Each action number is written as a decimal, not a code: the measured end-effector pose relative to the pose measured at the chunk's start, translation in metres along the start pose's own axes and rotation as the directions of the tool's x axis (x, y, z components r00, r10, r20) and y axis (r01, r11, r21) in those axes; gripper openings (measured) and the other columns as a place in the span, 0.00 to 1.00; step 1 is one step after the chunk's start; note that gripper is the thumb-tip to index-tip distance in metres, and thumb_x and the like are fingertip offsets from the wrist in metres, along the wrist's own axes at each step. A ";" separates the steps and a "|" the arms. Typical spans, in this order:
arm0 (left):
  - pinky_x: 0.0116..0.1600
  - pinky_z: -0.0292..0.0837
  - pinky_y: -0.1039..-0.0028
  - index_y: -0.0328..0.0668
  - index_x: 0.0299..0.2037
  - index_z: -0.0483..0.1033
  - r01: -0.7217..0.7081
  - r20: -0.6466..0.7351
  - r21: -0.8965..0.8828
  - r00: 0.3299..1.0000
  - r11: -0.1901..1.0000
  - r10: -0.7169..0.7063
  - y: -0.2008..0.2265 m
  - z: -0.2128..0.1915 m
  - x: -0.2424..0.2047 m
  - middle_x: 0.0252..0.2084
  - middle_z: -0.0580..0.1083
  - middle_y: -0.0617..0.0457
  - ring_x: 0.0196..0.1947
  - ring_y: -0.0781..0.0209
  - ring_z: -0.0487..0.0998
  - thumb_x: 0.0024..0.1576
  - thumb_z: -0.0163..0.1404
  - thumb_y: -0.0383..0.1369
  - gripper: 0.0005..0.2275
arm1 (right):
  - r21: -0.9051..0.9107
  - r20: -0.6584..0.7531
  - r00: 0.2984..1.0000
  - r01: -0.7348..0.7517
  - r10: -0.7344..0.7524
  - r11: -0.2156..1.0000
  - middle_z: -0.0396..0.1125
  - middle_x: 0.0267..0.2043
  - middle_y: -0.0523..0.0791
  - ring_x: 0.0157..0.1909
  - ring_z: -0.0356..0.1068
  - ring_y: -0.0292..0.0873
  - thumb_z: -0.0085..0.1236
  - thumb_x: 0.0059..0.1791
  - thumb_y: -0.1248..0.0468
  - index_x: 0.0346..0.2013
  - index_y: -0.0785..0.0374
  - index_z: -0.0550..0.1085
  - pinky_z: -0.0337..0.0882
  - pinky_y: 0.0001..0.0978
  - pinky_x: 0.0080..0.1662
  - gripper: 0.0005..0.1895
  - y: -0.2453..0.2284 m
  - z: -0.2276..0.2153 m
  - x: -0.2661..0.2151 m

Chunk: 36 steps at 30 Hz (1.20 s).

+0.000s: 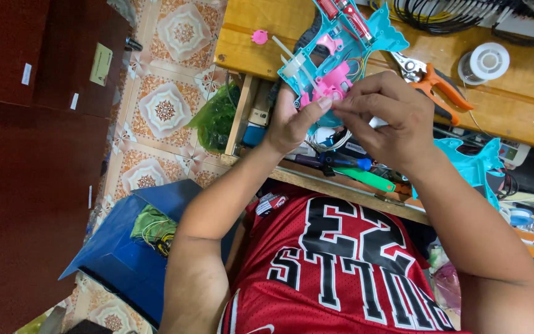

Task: The person holds a disassembled blue and pink toy gun and inserts a white plastic rod into a pink internal component. The person repeatedly pushes and adjusts the rod within the mechanism while holding the toy steady.

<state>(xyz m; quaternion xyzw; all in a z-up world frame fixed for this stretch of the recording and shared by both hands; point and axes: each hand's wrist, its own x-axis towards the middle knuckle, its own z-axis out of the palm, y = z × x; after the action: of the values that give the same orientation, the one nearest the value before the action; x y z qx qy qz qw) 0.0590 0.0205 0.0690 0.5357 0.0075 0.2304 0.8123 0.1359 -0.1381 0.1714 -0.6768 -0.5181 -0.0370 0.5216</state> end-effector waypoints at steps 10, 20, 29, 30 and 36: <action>0.68 0.68 0.58 0.39 0.70 0.62 0.044 -0.008 -0.181 0.999 0.982 -0.046 -0.022 -0.009 -0.014 0.63 0.72 0.44 0.63 0.59 0.71 0.62 0.58 0.28 0.27 | -0.239 -0.032 0.997 0.058 -0.067 0.969 0.72 0.41 0.47 0.29 0.70 0.47 0.69 0.52 0.74 0.39 0.62 0.84 0.71 0.38 0.33 0.05 0.009 0.008 -0.018; 0.65 0.70 0.57 0.35 0.68 0.62 0.060 -0.019 -0.326 0.997 0.943 -0.070 -0.020 0.000 -0.010 0.59 0.74 0.39 0.58 0.53 0.75 0.59 0.54 0.23 0.26 | -0.335 -0.028 0.985 0.149 -0.168 0.930 0.72 0.41 0.50 0.34 0.73 0.53 0.63 0.52 0.73 0.40 0.64 0.79 0.74 0.42 0.37 0.03 0.014 0.013 -0.023; 0.63 0.72 0.57 0.34 0.68 0.62 0.048 -0.046 -0.375 0.997 0.926 -0.070 -0.028 -0.002 -0.013 0.61 0.74 0.40 0.59 0.52 0.75 0.58 0.56 0.22 0.27 | -0.305 -0.045 0.978 0.181 -0.204 0.935 0.71 0.41 0.50 0.33 0.71 0.52 0.60 0.54 0.74 0.42 0.66 0.79 0.73 0.40 0.37 0.04 0.009 0.016 -0.023; 0.64 0.72 0.57 0.34 0.69 0.62 0.042 -0.046 -0.370 0.997 0.928 -0.064 -0.027 -0.001 -0.011 0.62 0.73 0.40 0.60 0.53 0.75 0.58 0.57 0.22 0.28 | -0.292 -0.046 0.979 0.177 -0.199 0.940 0.71 0.41 0.51 0.32 0.70 0.52 0.60 0.53 0.74 0.42 0.65 0.80 0.73 0.40 0.37 0.05 0.009 0.017 -0.023; 0.57 0.76 0.62 0.35 0.61 0.70 0.060 -0.047 -0.422 0.995 0.905 -0.088 -0.001 0.013 -0.003 0.49 0.79 0.41 0.49 0.56 0.80 0.56 0.58 0.22 0.21 | -0.343 -0.011 0.982 0.172 -0.187 0.923 0.69 0.42 0.50 0.30 0.69 0.50 0.58 0.54 0.76 0.43 0.65 0.80 0.72 0.41 0.33 0.07 0.008 0.015 -0.023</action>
<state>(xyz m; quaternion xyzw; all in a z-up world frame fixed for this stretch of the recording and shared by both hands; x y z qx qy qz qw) 0.0598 0.0079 0.0725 0.3399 0.0046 0.2130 0.9160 0.1237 -0.1419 0.1455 -0.7055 -0.5524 -0.1884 0.4020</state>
